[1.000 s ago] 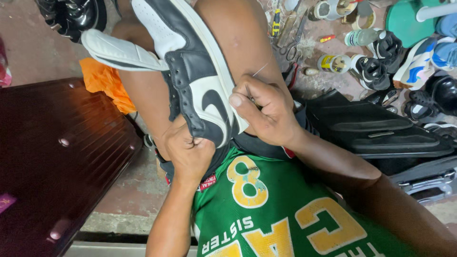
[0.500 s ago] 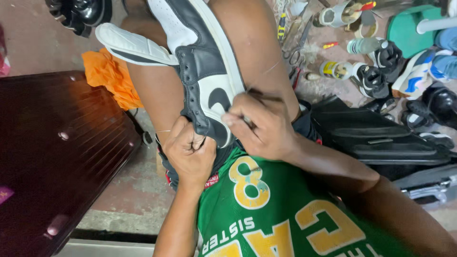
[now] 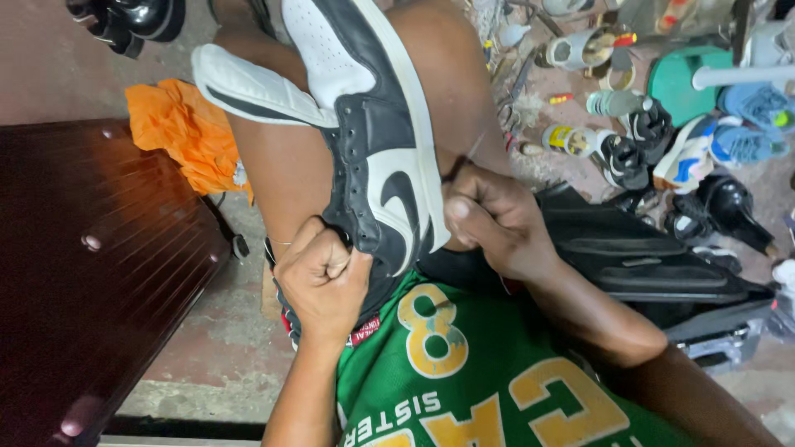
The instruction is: The person sits on the floor of a cluttered shoe repair workspace and hand-stitches a black and white sneaker, pulling needle and white thread through the sole edge while holding the shoe against their lap, repositioning the shoe and pulling the thread taut repeatedly.
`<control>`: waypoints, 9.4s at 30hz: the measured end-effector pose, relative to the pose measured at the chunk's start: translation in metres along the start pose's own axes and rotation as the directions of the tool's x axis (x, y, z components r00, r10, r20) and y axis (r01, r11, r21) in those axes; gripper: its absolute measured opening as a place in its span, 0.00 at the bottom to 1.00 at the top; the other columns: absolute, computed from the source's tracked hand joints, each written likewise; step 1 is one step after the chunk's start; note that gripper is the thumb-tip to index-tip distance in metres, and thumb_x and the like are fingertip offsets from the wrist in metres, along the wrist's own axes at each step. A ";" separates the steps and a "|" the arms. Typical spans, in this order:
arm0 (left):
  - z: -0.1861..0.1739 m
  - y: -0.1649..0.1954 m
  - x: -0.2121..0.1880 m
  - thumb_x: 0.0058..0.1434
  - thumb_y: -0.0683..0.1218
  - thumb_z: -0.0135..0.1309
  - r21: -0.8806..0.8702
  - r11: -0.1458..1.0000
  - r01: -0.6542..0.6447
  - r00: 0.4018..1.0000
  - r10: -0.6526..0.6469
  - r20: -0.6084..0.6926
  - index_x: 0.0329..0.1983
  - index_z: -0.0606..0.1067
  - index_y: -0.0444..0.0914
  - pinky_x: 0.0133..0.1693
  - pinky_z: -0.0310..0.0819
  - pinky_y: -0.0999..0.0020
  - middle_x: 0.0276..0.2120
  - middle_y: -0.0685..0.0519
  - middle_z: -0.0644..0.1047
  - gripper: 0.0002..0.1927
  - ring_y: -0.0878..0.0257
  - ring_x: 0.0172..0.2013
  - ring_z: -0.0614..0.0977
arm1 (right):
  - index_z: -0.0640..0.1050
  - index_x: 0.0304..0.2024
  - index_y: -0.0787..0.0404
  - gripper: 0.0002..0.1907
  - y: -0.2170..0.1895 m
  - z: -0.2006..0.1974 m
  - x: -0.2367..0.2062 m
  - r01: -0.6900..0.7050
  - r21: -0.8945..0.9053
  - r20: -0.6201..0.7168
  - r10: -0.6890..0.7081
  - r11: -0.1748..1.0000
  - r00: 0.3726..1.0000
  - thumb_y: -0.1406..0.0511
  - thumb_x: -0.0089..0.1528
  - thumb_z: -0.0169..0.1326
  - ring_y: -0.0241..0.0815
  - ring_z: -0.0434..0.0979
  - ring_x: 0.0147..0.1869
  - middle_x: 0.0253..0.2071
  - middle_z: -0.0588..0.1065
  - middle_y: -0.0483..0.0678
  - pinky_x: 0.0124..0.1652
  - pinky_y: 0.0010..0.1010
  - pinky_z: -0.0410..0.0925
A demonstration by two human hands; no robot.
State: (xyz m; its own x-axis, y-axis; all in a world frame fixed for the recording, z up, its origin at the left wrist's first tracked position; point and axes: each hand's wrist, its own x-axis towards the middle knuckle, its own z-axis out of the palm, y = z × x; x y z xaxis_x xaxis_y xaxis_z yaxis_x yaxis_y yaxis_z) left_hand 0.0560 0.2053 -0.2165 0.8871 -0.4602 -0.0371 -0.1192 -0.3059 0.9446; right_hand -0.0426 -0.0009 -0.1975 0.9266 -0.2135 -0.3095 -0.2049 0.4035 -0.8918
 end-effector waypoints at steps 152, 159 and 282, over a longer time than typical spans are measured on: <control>0.024 0.019 -0.053 0.63 0.37 0.61 -0.260 0.869 0.421 0.867 -0.302 0.397 0.54 0.74 0.29 0.55 0.73 0.68 0.50 0.50 0.80 0.17 0.65 0.49 0.79 | 0.81 0.51 0.63 0.15 -0.016 -0.028 -0.094 0.221 -0.765 0.059 -0.275 0.605 0.960 0.75 0.61 0.57 0.41 0.84 0.39 0.42 0.80 0.51 0.37 0.28 0.76; 0.024 0.019 -0.052 0.62 0.38 0.61 -0.253 0.877 0.408 0.870 -0.290 0.399 0.54 0.75 0.29 0.55 0.73 0.69 0.49 0.51 0.81 0.18 0.66 0.49 0.80 | 0.80 0.52 0.63 0.18 -0.016 -0.021 -0.090 0.275 -0.849 0.146 -0.300 0.451 0.943 0.74 0.59 0.58 0.40 0.81 0.34 0.37 0.78 0.48 0.32 0.29 0.73; 0.046 0.057 -0.061 0.69 0.36 0.52 -0.036 0.995 -0.093 0.966 0.099 0.239 0.55 0.71 0.33 0.32 0.72 0.72 0.36 0.49 0.75 0.11 0.66 0.32 0.77 | 0.81 0.43 0.62 0.16 -0.012 -0.070 -0.051 0.535 -0.839 0.457 -0.406 0.098 0.792 0.61 0.56 0.66 0.45 0.79 0.38 0.45 0.72 0.49 0.34 0.33 0.72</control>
State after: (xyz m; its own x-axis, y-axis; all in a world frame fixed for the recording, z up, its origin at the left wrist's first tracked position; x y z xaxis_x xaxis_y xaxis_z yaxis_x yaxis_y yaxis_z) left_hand -0.0255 0.1776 -0.1756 0.7388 -0.6736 -0.0203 -0.1848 -0.2314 0.9551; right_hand -0.1097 -0.0571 -0.1942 0.9606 0.0734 0.2680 0.2106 -0.8215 -0.5299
